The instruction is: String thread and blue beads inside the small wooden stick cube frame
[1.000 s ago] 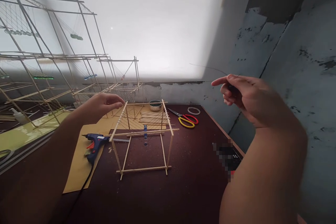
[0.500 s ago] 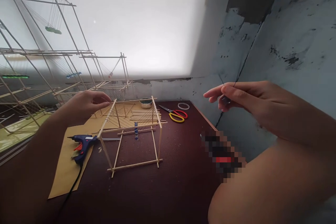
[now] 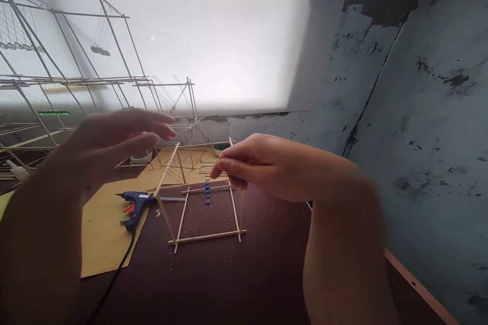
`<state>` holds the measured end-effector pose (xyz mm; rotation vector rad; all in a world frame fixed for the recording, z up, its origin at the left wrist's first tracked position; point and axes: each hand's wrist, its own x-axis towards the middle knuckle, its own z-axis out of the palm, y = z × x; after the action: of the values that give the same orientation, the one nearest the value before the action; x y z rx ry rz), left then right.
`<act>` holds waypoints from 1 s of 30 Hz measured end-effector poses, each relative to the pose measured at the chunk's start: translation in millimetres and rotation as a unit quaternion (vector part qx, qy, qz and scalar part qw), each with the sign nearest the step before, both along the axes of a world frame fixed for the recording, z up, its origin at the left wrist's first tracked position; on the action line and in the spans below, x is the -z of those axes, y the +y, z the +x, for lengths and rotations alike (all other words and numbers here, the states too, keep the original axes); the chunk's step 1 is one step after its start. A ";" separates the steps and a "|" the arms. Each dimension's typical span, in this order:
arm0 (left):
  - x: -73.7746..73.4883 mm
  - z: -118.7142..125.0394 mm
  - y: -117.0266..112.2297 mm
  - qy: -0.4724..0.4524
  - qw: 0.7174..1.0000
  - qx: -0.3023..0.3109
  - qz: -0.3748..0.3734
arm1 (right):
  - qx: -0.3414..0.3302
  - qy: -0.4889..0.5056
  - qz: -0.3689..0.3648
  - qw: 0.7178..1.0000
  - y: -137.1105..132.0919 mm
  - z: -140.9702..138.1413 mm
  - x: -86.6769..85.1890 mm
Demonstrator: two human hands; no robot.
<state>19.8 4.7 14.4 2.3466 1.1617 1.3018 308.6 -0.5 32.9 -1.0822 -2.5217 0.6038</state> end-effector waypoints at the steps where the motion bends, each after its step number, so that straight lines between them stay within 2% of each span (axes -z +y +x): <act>1: -1.4 2.0 -5.8 0.016 1.000 0.023 -0.004 | -0.021 -0.010 -0.017 1.000 -1.1 -5.8 -0.4; 3: -1.5 4.7 -11.8 0.050 0.997 0.051 -0.002 | -0.045 -0.025 -0.041 0.998 -2.5 -13.5 -1.3; 7: 4.3 10.0 -8.4 0.088 0.994 0.056 0.020 | -0.054 -0.025 -0.063 0.996 -1.4 -17.4 -0.8; 14: 8.8 19.7 -0.1 0.067 0.995 0.057 0.045 | -0.064 -0.021 -0.079 0.995 5.8 -20.9 3.9; 18: 13.0 13.0 13.8 0.071 0.997 0.006 0.030 | -0.053 -0.013 -0.077 0.996 6.5 -17.9 3.5; 22: 24.2 -3.7 43.9 0.094 0.993 -0.076 0.001 | 0.020 0.002 -0.070 0.997 7.4 -4.7 2.0; 26: 38.0 -22.0 74.7 0.127 0.980 -0.155 -0.007 | 0.057 0.001 -0.070 0.996 16.9 15.9 2.5; 30: 51.4 -33.7 94.3 0.133 0.978 -0.153 -0.056 | 0.108 0.011 -0.115 0.988 33.0 38.0 5.5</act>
<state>-13.9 99.0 -36.9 2.3803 1.6874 0.9909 346.6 32.5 27.4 -1.3974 -2.3164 0.8526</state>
